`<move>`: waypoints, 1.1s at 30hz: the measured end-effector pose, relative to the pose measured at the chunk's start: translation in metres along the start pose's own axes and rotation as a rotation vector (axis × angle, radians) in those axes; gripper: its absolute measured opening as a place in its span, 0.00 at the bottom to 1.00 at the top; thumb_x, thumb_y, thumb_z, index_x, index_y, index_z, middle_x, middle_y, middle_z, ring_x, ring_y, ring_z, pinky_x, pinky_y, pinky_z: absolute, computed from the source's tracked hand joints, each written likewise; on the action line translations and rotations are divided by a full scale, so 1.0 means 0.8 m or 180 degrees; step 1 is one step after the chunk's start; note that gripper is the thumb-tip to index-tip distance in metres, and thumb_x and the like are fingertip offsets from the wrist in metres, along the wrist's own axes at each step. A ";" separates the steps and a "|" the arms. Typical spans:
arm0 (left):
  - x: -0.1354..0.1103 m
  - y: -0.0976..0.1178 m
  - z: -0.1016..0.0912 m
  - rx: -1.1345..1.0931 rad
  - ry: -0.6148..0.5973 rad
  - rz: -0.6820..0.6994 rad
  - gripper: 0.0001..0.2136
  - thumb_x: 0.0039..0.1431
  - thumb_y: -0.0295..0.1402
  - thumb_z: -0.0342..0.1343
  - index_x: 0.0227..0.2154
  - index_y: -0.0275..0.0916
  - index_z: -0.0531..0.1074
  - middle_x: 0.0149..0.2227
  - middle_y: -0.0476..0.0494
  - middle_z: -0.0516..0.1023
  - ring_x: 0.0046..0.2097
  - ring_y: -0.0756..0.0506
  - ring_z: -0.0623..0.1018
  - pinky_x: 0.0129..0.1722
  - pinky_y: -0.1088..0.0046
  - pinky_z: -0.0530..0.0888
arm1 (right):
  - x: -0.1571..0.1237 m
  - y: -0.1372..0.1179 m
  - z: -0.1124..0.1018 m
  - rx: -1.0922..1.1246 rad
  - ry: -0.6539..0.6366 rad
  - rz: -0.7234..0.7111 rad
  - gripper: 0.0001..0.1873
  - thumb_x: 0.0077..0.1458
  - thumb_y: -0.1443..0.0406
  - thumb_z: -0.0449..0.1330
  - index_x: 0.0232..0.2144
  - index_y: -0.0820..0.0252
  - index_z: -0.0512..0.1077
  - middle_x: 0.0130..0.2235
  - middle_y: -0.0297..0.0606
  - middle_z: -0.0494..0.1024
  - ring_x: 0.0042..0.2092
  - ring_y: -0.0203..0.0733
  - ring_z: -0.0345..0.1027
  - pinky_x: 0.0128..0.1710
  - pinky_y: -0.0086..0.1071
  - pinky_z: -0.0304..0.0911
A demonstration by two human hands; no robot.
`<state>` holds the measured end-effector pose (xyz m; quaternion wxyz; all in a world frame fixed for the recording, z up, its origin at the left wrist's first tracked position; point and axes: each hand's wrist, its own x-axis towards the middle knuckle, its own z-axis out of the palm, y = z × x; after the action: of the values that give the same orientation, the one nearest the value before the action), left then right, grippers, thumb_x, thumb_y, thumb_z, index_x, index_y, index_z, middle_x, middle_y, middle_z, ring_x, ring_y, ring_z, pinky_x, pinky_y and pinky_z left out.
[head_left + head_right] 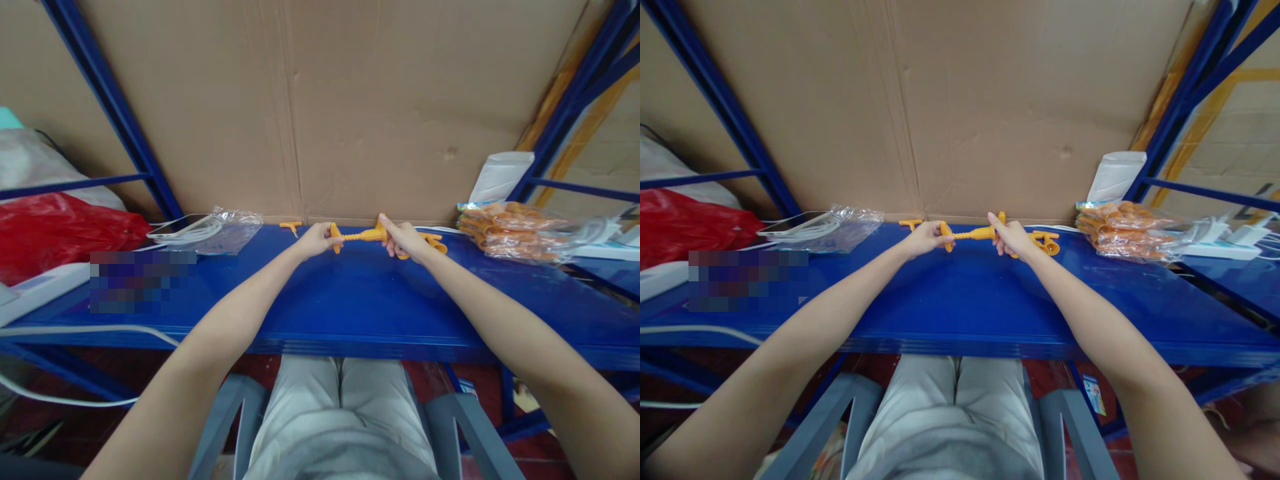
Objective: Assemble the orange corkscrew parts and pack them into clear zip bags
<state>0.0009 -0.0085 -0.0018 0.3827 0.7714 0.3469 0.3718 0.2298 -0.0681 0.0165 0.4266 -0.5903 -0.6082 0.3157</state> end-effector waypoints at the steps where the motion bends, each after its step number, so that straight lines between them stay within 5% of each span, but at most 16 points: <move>1: 0.000 0.001 0.001 0.0003 0.0007 -0.0006 0.05 0.54 0.23 0.60 0.28 0.33 0.69 0.27 0.46 0.79 0.32 0.49 0.79 0.43 0.64 0.74 | -0.001 -0.002 0.001 -0.0038 0.0071 0.0056 0.35 0.55 0.38 0.48 0.17 0.61 0.66 0.09 0.36 0.64 0.09 0.28 0.48 0.09 0.24 0.45; 11: -0.003 0.006 0.006 -0.0126 0.0013 -0.0281 0.06 0.54 0.21 0.59 0.27 0.33 0.67 0.25 0.47 0.79 0.29 0.51 0.78 0.41 0.65 0.75 | -0.008 -0.009 0.009 0.0401 0.0034 0.0213 0.26 0.60 0.45 0.48 0.29 0.62 0.66 0.12 0.34 0.68 0.09 0.29 0.51 0.08 0.23 0.43; 18: -0.003 0.008 -0.004 -0.0209 0.0189 -0.0475 0.05 0.56 0.23 0.59 0.29 0.33 0.67 0.25 0.48 0.78 0.28 0.52 0.78 0.40 0.67 0.76 | -0.007 -0.009 -0.001 0.1195 -0.0735 0.0141 0.08 0.65 0.62 0.51 0.38 0.62 0.65 0.24 0.37 0.78 0.16 0.31 0.64 0.17 0.24 0.61; 28: -0.002 0.002 -0.007 -0.0361 0.0026 -0.0496 0.06 0.55 0.22 0.60 0.29 0.32 0.67 0.24 0.49 0.77 0.28 0.52 0.78 0.41 0.66 0.76 | -0.009 -0.009 -0.001 0.0630 -0.0674 0.0251 0.17 0.65 0.56 0.48 0.31 0.63 0.65 0.13 0.33 0.69 0.10 0.28 0.51 0.09 0.22 0.43; 33: -0.005 0.006 -0.008 -0.0406 -0.0020 -0.0499 0.06 0.55 0.22 0.60 0.30 0.32 0.67 0.23 0.49 0.77 0.28 0.52 0.78 0.39 0.67 0.76 | -0.006 -0.011 -0.001 0.0711 -0.0806 0.0373 0.19 0.66 0.56 0.47 0.29 0.63 0.65 0.15 0.36 0.71 0.11 0.29 0.52 0.10 0.23 0.45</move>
<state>-0.0055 -0.0115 0.0038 0.4601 0.7171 0.3805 0.3596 0.2261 -0.0741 0.0235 0.3903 -0.5292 -0.5828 0.4774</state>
